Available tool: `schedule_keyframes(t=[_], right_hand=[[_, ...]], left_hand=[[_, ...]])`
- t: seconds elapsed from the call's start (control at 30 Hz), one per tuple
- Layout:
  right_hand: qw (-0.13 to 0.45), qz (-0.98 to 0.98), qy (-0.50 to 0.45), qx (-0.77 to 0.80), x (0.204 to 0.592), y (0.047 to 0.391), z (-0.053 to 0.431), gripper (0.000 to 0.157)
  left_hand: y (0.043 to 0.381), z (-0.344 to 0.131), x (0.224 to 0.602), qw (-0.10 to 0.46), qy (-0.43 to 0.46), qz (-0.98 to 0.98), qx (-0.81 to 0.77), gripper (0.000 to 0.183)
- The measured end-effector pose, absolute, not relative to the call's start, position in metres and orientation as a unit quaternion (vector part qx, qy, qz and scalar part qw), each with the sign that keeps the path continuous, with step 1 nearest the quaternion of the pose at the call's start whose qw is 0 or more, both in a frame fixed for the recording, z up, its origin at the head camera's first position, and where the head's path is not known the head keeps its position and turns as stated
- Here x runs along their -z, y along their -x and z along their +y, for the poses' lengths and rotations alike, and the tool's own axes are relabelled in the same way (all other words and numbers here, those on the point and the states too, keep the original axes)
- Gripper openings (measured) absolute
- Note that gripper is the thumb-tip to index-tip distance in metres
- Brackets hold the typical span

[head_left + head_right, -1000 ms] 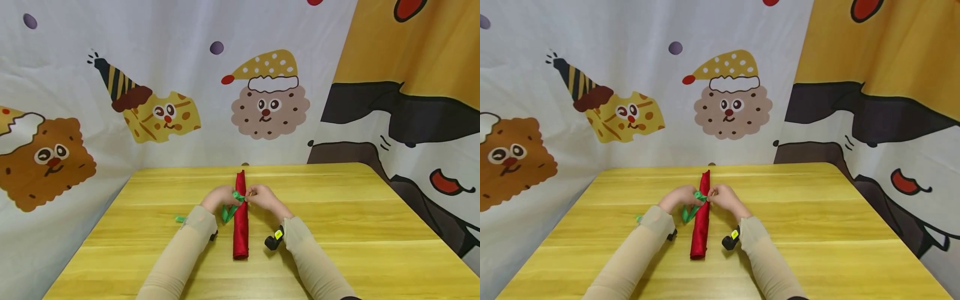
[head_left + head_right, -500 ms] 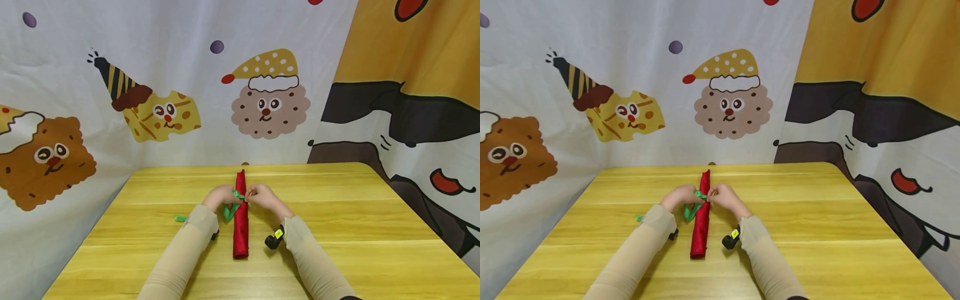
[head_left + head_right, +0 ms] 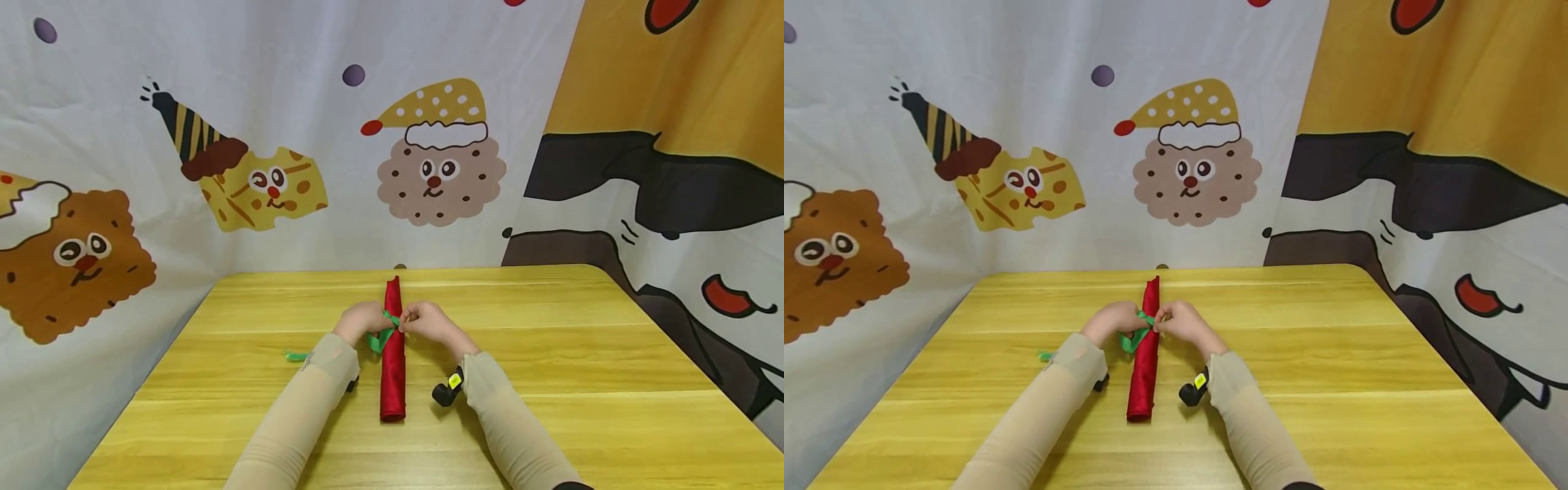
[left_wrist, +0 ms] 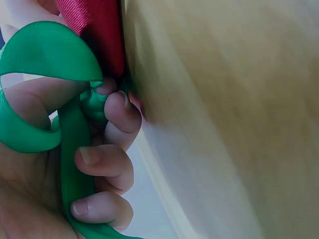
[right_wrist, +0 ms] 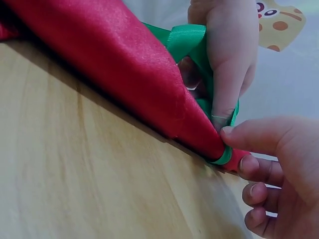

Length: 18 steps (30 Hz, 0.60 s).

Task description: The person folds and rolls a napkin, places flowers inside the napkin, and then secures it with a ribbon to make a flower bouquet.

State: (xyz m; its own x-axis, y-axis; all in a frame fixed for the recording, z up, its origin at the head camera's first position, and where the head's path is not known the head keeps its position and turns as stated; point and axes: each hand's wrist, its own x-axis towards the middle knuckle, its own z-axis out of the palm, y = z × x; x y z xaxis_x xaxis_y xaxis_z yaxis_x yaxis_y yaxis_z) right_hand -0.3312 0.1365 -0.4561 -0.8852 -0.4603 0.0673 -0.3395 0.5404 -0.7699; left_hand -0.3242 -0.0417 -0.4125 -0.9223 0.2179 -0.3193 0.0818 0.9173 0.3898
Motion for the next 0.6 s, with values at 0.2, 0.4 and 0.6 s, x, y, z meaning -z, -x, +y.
schedule_keyframes(t=[0.2,0.4,0.6], right_hand=[[0.048,0.883,0.195,0.425,0.457,0.333,0.136,0.006],[0.031,0.883,0.164,0.438,0.4609,0.3361,0.1344,0.014],[0.027,0.887,0.169,0.43,0.4628,0.3358,0.1327,0.021]], left_hand=[[0.3247,-0.042,0.4149,0.172,-0.088,0.965,-0.175,0.045],[0.3237,-0.0425,0.4136,0.177,-0.092,0.964,-0.174,0.045],[0.3253,-0.0403,0.4156,0.182,-0.085,0.966,-0.161,0.049]])
